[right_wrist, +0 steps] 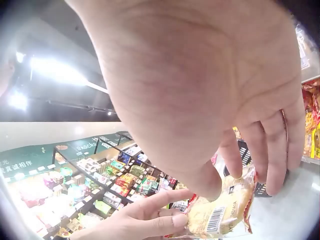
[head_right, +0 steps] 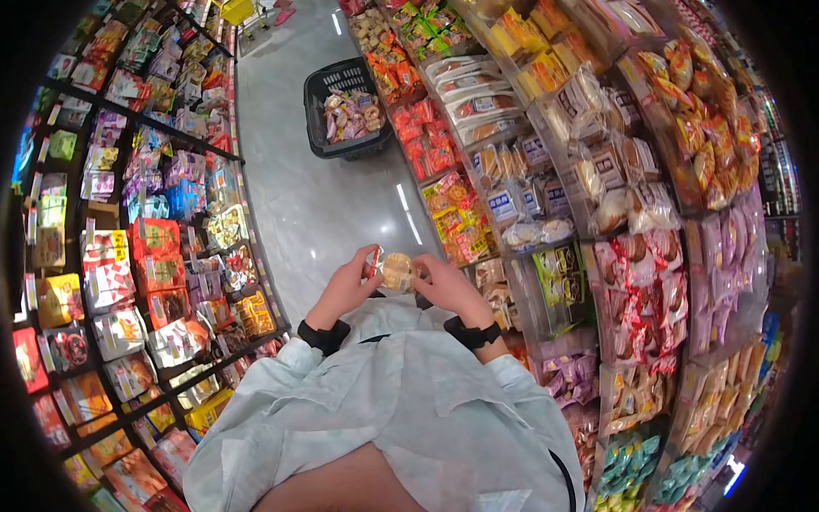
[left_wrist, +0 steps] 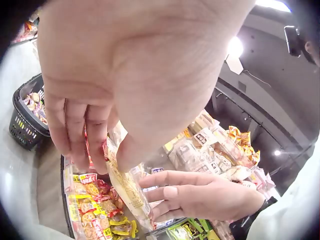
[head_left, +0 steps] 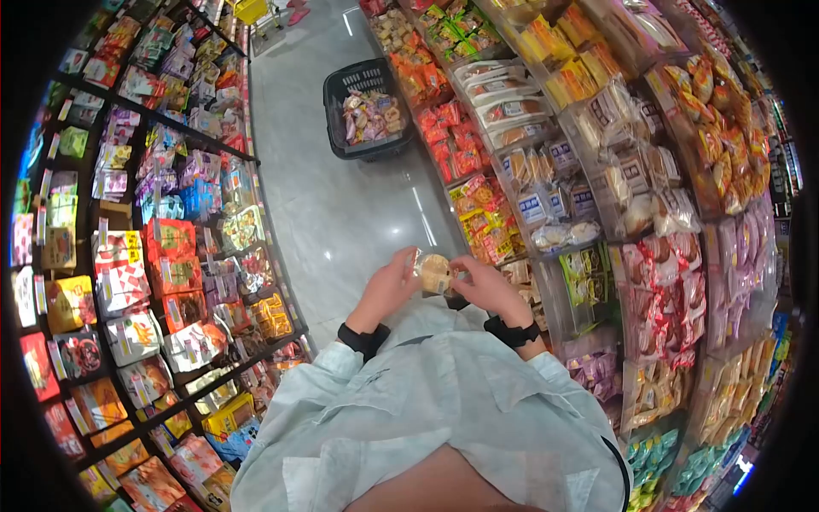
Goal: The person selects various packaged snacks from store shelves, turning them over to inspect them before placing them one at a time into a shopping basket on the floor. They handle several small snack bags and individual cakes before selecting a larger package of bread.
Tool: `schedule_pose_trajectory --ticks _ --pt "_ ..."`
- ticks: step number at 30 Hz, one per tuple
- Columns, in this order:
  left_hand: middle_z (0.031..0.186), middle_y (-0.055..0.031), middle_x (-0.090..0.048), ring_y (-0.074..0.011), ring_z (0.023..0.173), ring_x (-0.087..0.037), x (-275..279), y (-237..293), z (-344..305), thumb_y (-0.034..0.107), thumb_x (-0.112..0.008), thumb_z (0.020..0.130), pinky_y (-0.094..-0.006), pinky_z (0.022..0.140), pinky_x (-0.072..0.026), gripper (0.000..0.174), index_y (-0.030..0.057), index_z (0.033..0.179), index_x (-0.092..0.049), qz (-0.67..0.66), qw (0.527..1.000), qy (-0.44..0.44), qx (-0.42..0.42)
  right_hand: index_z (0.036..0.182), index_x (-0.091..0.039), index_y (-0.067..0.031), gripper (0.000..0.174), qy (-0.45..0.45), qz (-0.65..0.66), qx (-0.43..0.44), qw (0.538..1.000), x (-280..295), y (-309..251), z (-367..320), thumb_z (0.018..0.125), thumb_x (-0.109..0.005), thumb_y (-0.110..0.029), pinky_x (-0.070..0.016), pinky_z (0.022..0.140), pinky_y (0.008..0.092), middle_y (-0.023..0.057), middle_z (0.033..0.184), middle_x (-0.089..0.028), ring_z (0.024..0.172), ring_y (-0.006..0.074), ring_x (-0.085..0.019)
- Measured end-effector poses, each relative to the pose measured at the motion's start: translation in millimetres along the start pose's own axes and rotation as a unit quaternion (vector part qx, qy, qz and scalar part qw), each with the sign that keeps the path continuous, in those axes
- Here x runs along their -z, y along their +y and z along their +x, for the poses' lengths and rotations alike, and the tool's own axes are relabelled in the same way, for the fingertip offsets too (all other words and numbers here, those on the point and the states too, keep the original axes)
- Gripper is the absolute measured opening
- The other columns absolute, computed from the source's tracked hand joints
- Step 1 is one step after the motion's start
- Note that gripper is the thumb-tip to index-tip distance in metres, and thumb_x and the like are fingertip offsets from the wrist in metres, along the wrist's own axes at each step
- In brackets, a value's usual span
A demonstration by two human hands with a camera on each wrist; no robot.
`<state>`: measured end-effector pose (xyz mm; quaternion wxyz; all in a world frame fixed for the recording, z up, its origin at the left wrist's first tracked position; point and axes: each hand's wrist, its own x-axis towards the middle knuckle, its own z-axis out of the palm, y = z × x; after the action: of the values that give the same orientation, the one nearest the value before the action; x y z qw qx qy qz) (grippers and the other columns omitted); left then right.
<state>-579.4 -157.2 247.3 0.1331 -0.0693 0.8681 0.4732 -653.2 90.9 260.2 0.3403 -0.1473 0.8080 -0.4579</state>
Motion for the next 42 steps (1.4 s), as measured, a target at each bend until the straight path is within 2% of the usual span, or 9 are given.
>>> schedule_pose_trajectory --ticks 9,12,15,20,23,26,31,36,42 --pt "0.104 -0.0249 -0.071 -0.0458 0.099 -0.069 36.5 23.2 105.5 0.025 -0.067 0.094 -0.0490 0.082 -0.0559 0.062 0.0061 0.149 -0.046 0.006 0.994 -0.111 0.010 0.135 -0.063 -0.0029 0.048 0.010 -0.086 -0.058 0.995 49.6 -13.5 85.2 0.094 -0.074 -0.027 -0.0566 0.089 0.0394 0.0181 0.118 -0.073 0.103 0.0296 -0.074" --pt "0.102 -0.0239 -0.072 -0.0449 0.097 -0.070 70.0 4.0 151.9 0.025 -0.067 0.094 -0.0493 0.081 -0.0559 0.062 0.0062 0.150 -0.047 -0.009 0.996 -0.088 0.001 0.136 -0.062 -0.0032 0.049 0.011 -0.065 -0.033 0.997 52.8 -22.5 132.0 0.094 -0.074 -0.027 -0.0562 0.090 0.0386 0.0180 0.121 -0.072 0.103 0.0302 -0.073" --pt "0.101 -0.0221 -0.073 -0.0424 0.095 -0.072 109.9 -34.2 204.8 0.026 -0.068 0.094 -0.0481 0.081 -0.0558 0.065 0.0073 0.153 -0.047 -0.029 0.998 -0.054 -0.009 0.137 -0.061 -0.0028 0.051 0.013 -0.063 0.007 0.998 53.0 -45.6 196.6 0.094 -0.074 -0.027 -0.0558 0.090 0.0370 0.0175 0.124 -0.071 0.100 0.0276 -0.072" --pt "0.102 -0.0114 -0.074 -0.0185 0.090 -0.071 220.8 -72.4 289.4 0.017 -0.071 0.099 -0.0333 0.085 -0.0567 0.064 0.0036 0.156 -0.045 -0.066 0.997 -0.024 -0.013 0.141 -0.056 -0.0050 0.053 0.067 0.052 0.013 0.996 38.6 -101.9 308.5 0.093 -0.075 -0.021 -0.0568 0.080 0.0365 0.0147 0.113 -0.073 0.090 0.0222 -0.073" --pt "0.102 -0.0102 -0.074 -0.0166 0.091 -0.071 276.8 -84.9 331.4 0.016 -0.070 0.101 -0.0318 0.085 -0.0568 0.065 0.0052 0.158 -0.043 -0.180 0.983 0.023 -0.009 0.143 -0.055 -0.0054 0.055 0.092 0.063 0.009 0.994 44.0 -155.1 341.9 0.094 -0.075 -0.021 -0.0572 0.081 0.0361 0.0151 0.116 -0.073 0.090 0.0220 -0.073" --pt "0.103 -0.0091 -0.073 -0.0151 0.093 -0.070 309.9 -100.1 372.0 0.016 -0.071 0.101 -0.0300 0.087 -0.0563 0.055 0.0038 0.150 -0.049 -0.135 0.991 -0.002 0.013 0.139 -0.060 -0.0054 0.048 0.102 0.031 -0.022 0.994 43.9 -152.3 359.3 0.095 -0.073 -0.021 -0.0572 0.084 0.0370 0.0145 0.117 -0.073 0.094 0.0224 -0.073" --pt "0.098 -0.0114 -0.075 -0.0215 0.092 -0.075 295.2 -97.9 430.3 0.020 -0.069 0.099 -0.0340 0.085 -0.0575 0.037 0.0021 0.130 -0.062 -0.077 0.988 -0.133 -0.021 0.134 -0.064 -0.0045 0.043 0.183 0.065 -0.127 0.973 43.8 -171.7 330.4 0.096 -0.072 -0.021 -0.0571 0.087 0.0383 0.0135 0.119 -0.073 0.098 0.0250 -0.073" --pt "0.101 -0.0164 -0.076 -0.0306 0.093 -0.074 234.9 -78.4 467.7 0.028 -0.070 0.098 -0.0410 0.084 -0.0576 0.041 0.0038 0.130 -0.062 -0.017 0.928 -0.349 -0.130 0.132 -0.065 -0.0038 0.041 0.312 0.099 -0.216 0.920 11.4 -163.6 269.0 0.096 -0.072 -0.022 -0.0577 0.089 0.0391 0.0145 0.119 -0.074 0.102 0.0277 -0.074" --pt "0.103 -0.0153 -0.076 -0.0302 0.095 -0.074 168.8 -7.8 449.0 0.027 -0.069 0.098 -0.0399 0.085 -0.0574 0.042 0.0045 0.132 -0.061 0.070 0.850 -0.471 -0.223 0.136 -0.064 -0.0062 0.043 0.433 0.188 -0.304 0.828 -49.8 -159.4 180.1 0.098 -0.071 -0.025 -0.0559 0.096 0.0377 0.0121 0.126 -0.072 0.111 0.0257 -0.071"
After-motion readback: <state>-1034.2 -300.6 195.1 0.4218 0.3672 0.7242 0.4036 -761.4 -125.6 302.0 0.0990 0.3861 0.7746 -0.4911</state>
